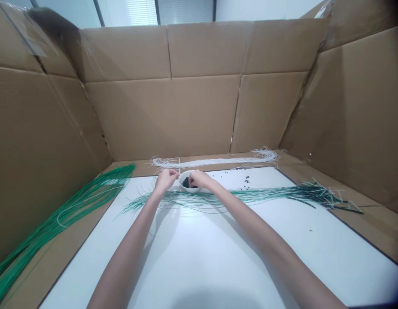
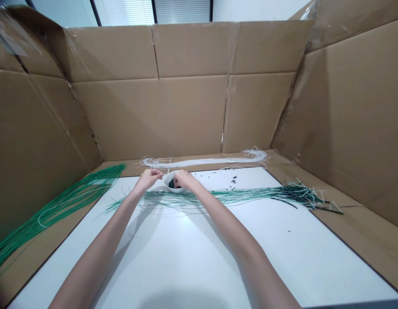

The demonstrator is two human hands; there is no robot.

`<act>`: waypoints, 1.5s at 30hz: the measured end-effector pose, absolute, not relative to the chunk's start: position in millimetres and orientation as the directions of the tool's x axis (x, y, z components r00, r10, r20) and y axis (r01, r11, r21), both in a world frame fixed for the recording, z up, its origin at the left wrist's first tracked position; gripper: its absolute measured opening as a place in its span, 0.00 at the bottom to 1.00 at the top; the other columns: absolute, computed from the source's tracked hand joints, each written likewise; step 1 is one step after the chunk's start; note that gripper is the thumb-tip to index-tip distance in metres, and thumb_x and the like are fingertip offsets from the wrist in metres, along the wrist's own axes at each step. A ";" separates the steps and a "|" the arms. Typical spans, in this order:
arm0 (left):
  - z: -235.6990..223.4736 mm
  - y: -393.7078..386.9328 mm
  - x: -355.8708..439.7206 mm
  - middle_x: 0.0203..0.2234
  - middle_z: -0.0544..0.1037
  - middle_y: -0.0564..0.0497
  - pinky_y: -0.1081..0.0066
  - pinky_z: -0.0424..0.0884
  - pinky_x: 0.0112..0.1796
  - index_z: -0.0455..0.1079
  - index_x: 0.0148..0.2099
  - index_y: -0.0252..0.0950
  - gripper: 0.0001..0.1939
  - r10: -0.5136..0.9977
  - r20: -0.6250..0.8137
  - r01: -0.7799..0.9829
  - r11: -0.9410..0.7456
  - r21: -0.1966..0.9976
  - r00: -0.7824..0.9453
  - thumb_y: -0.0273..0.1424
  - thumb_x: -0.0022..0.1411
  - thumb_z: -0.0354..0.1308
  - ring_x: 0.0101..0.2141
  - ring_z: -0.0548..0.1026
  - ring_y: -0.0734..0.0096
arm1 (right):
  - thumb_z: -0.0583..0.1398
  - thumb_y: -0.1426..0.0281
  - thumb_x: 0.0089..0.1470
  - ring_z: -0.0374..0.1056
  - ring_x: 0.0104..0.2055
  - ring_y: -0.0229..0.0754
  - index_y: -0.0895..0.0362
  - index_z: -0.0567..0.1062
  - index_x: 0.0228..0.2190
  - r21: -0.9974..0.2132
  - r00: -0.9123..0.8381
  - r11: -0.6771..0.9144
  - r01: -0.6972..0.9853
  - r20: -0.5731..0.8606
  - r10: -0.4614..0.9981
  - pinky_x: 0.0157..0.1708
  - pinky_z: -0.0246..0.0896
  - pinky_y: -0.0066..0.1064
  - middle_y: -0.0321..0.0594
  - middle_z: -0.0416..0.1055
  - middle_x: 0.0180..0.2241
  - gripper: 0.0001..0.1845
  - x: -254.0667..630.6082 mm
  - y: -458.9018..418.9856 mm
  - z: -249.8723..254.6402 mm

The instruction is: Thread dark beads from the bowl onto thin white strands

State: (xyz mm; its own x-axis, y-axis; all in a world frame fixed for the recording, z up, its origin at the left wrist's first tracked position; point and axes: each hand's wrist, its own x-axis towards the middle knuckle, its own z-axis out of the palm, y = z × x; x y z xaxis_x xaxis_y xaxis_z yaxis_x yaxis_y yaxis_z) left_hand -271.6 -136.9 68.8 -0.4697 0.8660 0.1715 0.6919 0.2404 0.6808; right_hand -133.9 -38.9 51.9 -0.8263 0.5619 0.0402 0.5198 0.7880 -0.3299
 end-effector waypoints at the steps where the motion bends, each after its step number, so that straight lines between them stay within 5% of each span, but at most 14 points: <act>1: 66.3 -135.8 -271.3 0.27 0.78 0.49 0.72 0.65 0.33 0.73 0.29 0.35 0.10 0.863 0.169 0.687 0.244 0.685 -0.475 0.33 0.48 0.52 0.32 0.73 0.65 | 0.62 0.75 0.39 0.68 0.30 0.42 0.57 0.79 0.23 -0.336 -0.823 0.787 0.517 0.059 0.565 0.27 0.55 0.25 0.41 0.75 0.28 0.06 -132.2 -39.5 51.7; 11: 50.4 -129.7 -257.9 0.28 0.77 0.47 0.72 0.66 0.34 0.71 0.30 0.33 0.08 0.875 0.138 0.639 0.223 0.736 -0.464 0.29 0.51 0.52 0.33 0.73 0.67 | 0.62 0.76 0.40 0.67 0.26 0.38 0.59 0.79 0.19 -0.492 -0.847 0.798 0.348 0.201 0.493 0.29 0.58 0.25 0.37 0.74 0.19 0.04 -115.5 -37.9 41.5; 17: 57.7 -134.5 -248.7 0.27 0.77 0.47 0.71 0.66 0.34 0.71 0.30 0.33 0.08 0.895 0.169 0.648 0.158 0.745 -0.413 0.30 0.51 0.53 0.31 0.73 0.66 | 0.61 0.77 0.41 0.70 0.29 0.41 0.59 0.79 0.22 -0.587 -0.819 0.753 0.297 0.249 0.517 0.33 0.60 0.27 0.39 0.76 0.25 0.06 -100.4 -40.8 46.5; 23: 73.8 -140.8 -231.1 0.27 0.77 0.50 0.72 0.64 0.37 0.71 0.29 0.33 0.09 0.902 0.286 0.661 0.000 0.750 -0.324 0.31 0.52 0.51 0.32 0.72 0.69 | 0.60 0.67 0.45 0.70 0.31 0.40 0.61 0.79 0.28 -0.685 -0.729 0.683 0.253 0.329 0.601 0.34 0.61 0.27 0.42 0.76 0.28 0.11 -86.1 -43.2 58.8; 29: 106.4 -162.7 -209.0 0.27 0.76 0.51 0.75 0.63 0.31 0.71 0.33 0.34 0.11 0.843 0.434 0.676 -0.120 0.727 -0.317 0.34 0.54 0.51 0.26 0.69 0.73 | 0.62 0.63 0.40 0.65 0.26 0.36 0.61 0.78 0.24 -0.883 -0.622 0.465 -0.065 0.400 0.673 0.29 0.60 0.27 0.40 0.74 0.25 0.13 -65.0 -58.1 85.0; 35: 141.0 -199.2 -181.1 0.21 0.71 0.55 0.78 0.58 0.24 0.71 0.32 0.36 0.10 0.759 0.615 0.750 -0.274 0.602 -0.216 0.35 0.57 0.51 0.20 0.61 0.78 | 0.66 0.64 0.35 0.65 0.27 0.36 0.57 0.78 0.22 -0.886 -0.593 0.358 -0.295 0.463 0.659 0.30 0.60 0.29 0.36 0.72 0.23 0.10 -51.0 -75.8 111.3; 45: 150.2 -214.4 -167.7 0.24 0.73 0.54 0.79 0.61 0.26 0.71 0.32 0.34 0.07 0.696 0.703 0.775 -0.360 0.519 -0.147 0.30 0.56 0.53 0.24 0.67 0.78 | 0.67 0.62 0.34 0.64 0.26 0.36 0.56 0.78 0.20 -0.864 -0.577 0.331 -0.380 0.501 0.645 0.29 0.61 0.30 0.37 0.71 0.23 0.10 -46.0 -91.5 122.9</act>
